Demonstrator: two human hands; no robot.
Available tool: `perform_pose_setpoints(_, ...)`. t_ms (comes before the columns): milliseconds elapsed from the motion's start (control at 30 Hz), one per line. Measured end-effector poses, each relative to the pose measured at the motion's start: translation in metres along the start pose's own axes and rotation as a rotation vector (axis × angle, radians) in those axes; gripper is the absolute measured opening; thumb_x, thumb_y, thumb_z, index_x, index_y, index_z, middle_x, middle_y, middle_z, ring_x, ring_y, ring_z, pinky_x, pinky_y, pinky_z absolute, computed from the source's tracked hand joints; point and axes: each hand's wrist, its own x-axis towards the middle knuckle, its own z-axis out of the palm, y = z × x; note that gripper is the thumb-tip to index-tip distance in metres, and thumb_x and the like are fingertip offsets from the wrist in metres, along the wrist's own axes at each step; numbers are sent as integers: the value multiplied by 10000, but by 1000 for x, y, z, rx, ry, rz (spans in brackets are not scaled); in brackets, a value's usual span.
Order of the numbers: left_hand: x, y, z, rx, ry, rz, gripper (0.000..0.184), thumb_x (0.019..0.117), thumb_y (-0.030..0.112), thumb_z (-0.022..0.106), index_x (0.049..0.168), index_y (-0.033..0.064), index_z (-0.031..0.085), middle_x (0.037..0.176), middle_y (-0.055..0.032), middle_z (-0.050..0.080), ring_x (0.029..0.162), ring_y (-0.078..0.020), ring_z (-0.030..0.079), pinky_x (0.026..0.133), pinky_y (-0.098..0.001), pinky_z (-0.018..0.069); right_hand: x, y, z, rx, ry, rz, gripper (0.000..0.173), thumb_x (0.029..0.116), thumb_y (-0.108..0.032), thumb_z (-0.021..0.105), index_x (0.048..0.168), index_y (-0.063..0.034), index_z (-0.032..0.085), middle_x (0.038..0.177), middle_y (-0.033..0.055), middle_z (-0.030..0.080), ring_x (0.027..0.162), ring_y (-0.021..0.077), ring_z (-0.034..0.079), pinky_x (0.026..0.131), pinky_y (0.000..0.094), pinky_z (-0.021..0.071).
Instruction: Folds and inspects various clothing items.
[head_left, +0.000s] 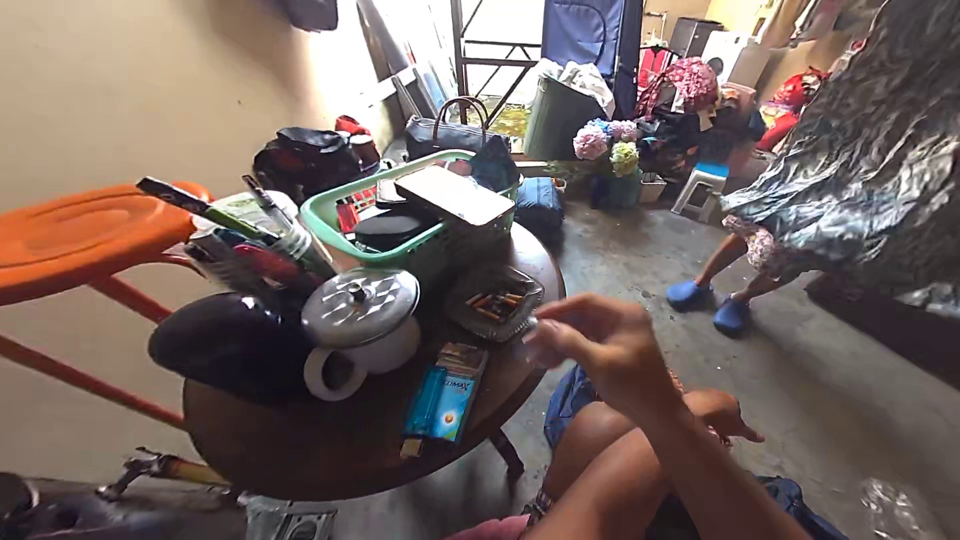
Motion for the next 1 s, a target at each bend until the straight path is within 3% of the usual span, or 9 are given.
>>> perform_pose_setpoints(133,25,-13,5,-21,19,47,608,986,533,624,1111,-56,708,1140,-244,699,1095,-369,667,939,-605,504,58,26,7,-441,-53,155,126,984,-176,677,996,-109,783,809,4,746,623,88,673,600,303,588)
perform_pose_setpoints(233,43,-21,12,22,78,45,613,963,555,639,1151,-24,707,1149,-252,699,1109,-403,667,946,-650,504,76,40,18,-743,-118,182,131,944,-271,705,984,-206,812,953,-11,754,904,141,696,827,466,568)
perform_pose_setpoints(367,48,-18,14,72,75,101,603,971,552,626,1236,14,690,1190,-256,687,1147,-422,653,979,-664,490,77,28,20,-923,-230,213,161,938,-257,682,1029,-167,780,1091,37,737,1062,217,673,862,511,536)
perform_pose_setpoints(567,59,-14,17,122,11,68,691,970,613,585,1355,41,629,1324,-251,636,1272,-407,594,1074,-646,435,68,39,23,-908,-138,49,108,899,-196,707,982,-151,759,1047,18,712,950,189,682,728,456,549)
perform_pose_setpoints(667,61,-20,18,110,22,78,700,959,612,592,1357,37,626,1317,-261,637,1265,-419,595,1073,-655,427,42,35,2,-901,-8,-125,196,962,-227,673,1116,-196,792,1044,19,726,870,171,696,697,406,568)
perform_pose_setpoints(767,65,-37,23,194,141,134,604,973,567,608,1298,61,666,1176,-213,705,1139,-380,666,997,-608,502,-6,11,-71,-932,63,-151,293,962,-204,672,1239,-146,749,1044,36,749,849,170,705,711,411,580)
perform_pose_setpoints(833,57,-42,31,227,209,134,498,970,436,661,1276,43,676,1190,-210,692,1157,-360,643,1034,-552,479,-50,8,-151,-980,97,-32,270,954,-173,682,1206,-105,748,1001,57,752,829,184,702,723,433,582)
perform_pose_setpoints(900,44,-9,24,236,100,85,474,974,388,690,1262,12,674,1194,-240,687,1152,-416,641,1015,-641,464,-110,18,-249,-981,145,217,228,958,-143,667,1148,-48,748,971,109,744,830,215,698,781,454,572)
perform_pose_setpoints(1000,61,7,34,296,10,163,558,976,523,645,1373,132,614,1206,-140,707,1094,-333,689,972,-636,517,-255,53,-388,-856,346,771,260,1038,-185,553,1140,-7,714,986,154,725,816,247,727,777,478,625)
